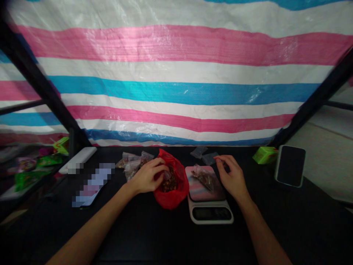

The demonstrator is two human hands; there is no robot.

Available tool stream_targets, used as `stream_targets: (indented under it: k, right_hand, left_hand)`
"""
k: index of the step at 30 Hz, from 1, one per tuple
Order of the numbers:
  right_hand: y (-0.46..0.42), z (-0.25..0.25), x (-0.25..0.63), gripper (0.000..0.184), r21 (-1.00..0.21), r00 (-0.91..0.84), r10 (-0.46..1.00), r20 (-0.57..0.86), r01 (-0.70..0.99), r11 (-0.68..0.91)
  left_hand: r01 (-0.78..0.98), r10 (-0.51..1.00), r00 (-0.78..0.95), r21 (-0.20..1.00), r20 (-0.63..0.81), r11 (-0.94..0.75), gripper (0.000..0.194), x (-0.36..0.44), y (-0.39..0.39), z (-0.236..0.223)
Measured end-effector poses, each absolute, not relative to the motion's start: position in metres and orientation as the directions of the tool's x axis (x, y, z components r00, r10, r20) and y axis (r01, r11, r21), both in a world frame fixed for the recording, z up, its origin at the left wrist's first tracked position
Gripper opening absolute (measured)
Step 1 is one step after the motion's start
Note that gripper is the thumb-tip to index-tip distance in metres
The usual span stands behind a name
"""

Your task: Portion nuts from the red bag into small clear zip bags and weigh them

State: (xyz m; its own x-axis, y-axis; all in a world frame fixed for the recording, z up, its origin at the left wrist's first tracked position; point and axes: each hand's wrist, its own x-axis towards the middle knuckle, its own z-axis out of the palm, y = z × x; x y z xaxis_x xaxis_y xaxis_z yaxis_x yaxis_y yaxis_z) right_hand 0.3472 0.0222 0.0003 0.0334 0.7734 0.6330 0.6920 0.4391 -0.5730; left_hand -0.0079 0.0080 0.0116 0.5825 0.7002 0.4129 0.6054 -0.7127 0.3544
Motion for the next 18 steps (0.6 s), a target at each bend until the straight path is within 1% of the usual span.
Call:
stream_targets:
  k: [4,8,13,18]
  right_hand:
    - [0.014,0.006,0.338,0.022,-0.563,-0.068,0.797,0.601,0.671,0.482]
    - [0.01,0.007,0.336,0.023,-0.545,-0.191,0.823,0.535,0.666,0.509]
    - [0.006,0.005,0.333,0.03,-0.545,-0.282,0.855,0.436,0.673,0.5]
    - [0.001,0.007,0.33,0.042,-0.535,-0.297,0.871,0.391,0.697,0.478]
  left_hand:
    - [0.602,0.687,0.544,0.347,0.482,-0.72,0.026,-0.006,0.009,0.01]
    - [0.627,0.69,0.501,0.331,0.523,-0.706,0.024,-0.007,0.011,0.01]
    - [0.643,0.695,0.461,0.332,0.552,-0.69,0.026,-0.01,0.013,0.008]
    - [0.636,0.69,0.467,0.333,0.553,-0.697,0.028,-0.011,0.013,0.006]
